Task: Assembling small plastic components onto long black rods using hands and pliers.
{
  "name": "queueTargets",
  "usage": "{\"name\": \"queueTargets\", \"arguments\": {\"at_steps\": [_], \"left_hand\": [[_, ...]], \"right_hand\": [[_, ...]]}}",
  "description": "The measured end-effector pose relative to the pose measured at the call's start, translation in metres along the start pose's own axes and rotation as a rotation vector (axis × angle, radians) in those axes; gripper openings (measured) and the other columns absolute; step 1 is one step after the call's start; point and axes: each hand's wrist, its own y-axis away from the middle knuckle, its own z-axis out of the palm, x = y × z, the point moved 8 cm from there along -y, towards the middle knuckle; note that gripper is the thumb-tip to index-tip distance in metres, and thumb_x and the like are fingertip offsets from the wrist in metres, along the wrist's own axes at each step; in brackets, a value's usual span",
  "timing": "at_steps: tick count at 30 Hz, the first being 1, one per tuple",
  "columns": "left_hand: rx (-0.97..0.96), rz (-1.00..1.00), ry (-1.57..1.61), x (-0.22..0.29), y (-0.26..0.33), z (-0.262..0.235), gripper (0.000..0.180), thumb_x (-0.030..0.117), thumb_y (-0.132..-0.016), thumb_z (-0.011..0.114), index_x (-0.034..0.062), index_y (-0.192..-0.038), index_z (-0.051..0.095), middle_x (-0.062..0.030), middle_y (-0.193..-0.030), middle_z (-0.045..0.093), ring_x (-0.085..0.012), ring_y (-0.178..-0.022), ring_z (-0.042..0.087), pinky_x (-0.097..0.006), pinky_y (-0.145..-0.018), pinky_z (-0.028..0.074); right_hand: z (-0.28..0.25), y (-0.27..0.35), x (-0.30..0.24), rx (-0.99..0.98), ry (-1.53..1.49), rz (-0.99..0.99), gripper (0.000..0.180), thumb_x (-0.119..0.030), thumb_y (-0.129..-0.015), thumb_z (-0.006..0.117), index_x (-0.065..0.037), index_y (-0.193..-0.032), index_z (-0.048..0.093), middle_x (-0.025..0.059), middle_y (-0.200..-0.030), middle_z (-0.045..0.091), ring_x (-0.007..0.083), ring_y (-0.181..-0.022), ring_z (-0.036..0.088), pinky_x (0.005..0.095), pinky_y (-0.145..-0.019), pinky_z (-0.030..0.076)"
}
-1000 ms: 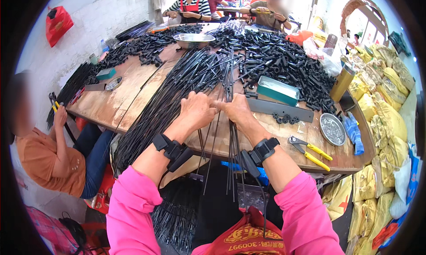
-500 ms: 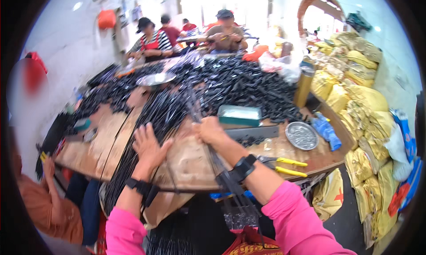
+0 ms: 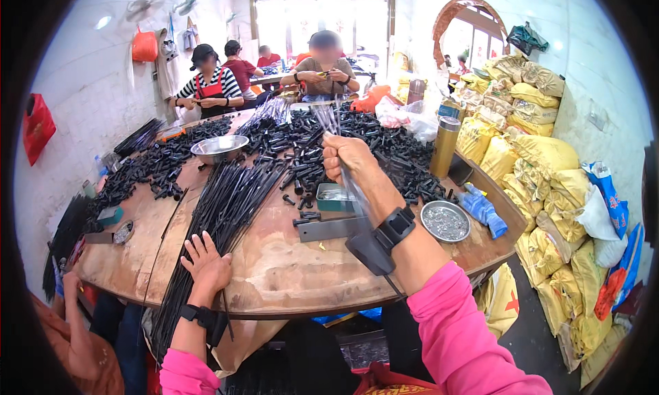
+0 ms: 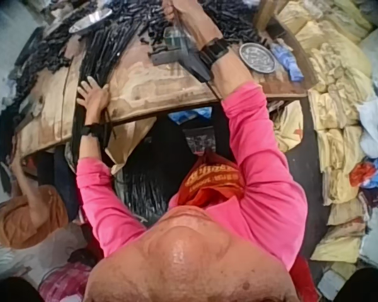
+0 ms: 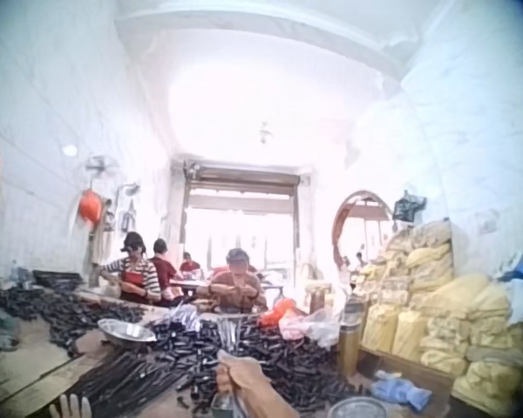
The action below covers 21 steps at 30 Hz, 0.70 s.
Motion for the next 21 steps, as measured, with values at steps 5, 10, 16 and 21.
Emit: {"name": "queueTargets", "arguments": {"at_steps": [5,10,16,21], "left_hand": [[-0.009,0.02,-0.004,0.006,0.004,-0.008,0.088,0.041,-0.082,0.054,0.0018,-0.145,0.005,-0.0249,-0.15,0.008,-0.0406,-0.139,0.003,-0.06,-0.107,0.006],[0.047,0.079,0.149,0.012,0.023,-0.028,0.089,0.038,-0.076,0.063,0.0033,-0.144,0.018,-0.0247,-0.147,0.019,-0.0385,-0.139,0.011,-0.058,-0.107,0.011],[0.204,0.318,0.354,0.029,0.059,-0.061,0.069,0.025,-0.074,0.067,0.0023,-0.132,0.04,-0.0213,-0.14,0.034,-0.0359,-0.131,0.029,-0.05,-0.106,0.022],[0.385,0.544,0.695,0.055,0.12,-0.108,0.046,0.016,-0.072,0.066,-0.002,-0.113,0.055,-0.0203,-0.122,0.051,-0.0347,-0.116,0.047,-0.04,-0.1,0.035]], "right_hand": [[0.021,0.01,-0.031,-0.06,0.115,-0.44,0.022,-0.024,-0.091,0.057,-0.01,-0.077,0.046,-0.0017,-0.058,0.046,0.0071,-0.044,0.044,0.0203,-0.038,0.033],[0.057,0.035,-0.063,-0.174,0.117,-0.638,0.017,-0.023,-0.095,0.049,-0.007,-0.095,0.048,0.0004,-0.064,0.053,0.0095,-0.052,0.054,0.0201,-0.045,0.042],[0.063,0.043,-0.052,-0.118,0.295,-0.638,0.018,-0.018,-0.095,0.044,-0.002,-0.101,0.052,0.001,-0.061,0.051,0.0077,-0.051,0.051,0.0216,-0.046,0.041],[0.064,0.042,-0.009,-0.142,0.428,-0.759,0.016,-0.016,-0.094,0.047,-0.001,-0.094,0.052,0.0017,-0.061,0.052,0.0083,-0.053,0.051,0.0224,-0.048,0.042]]}}
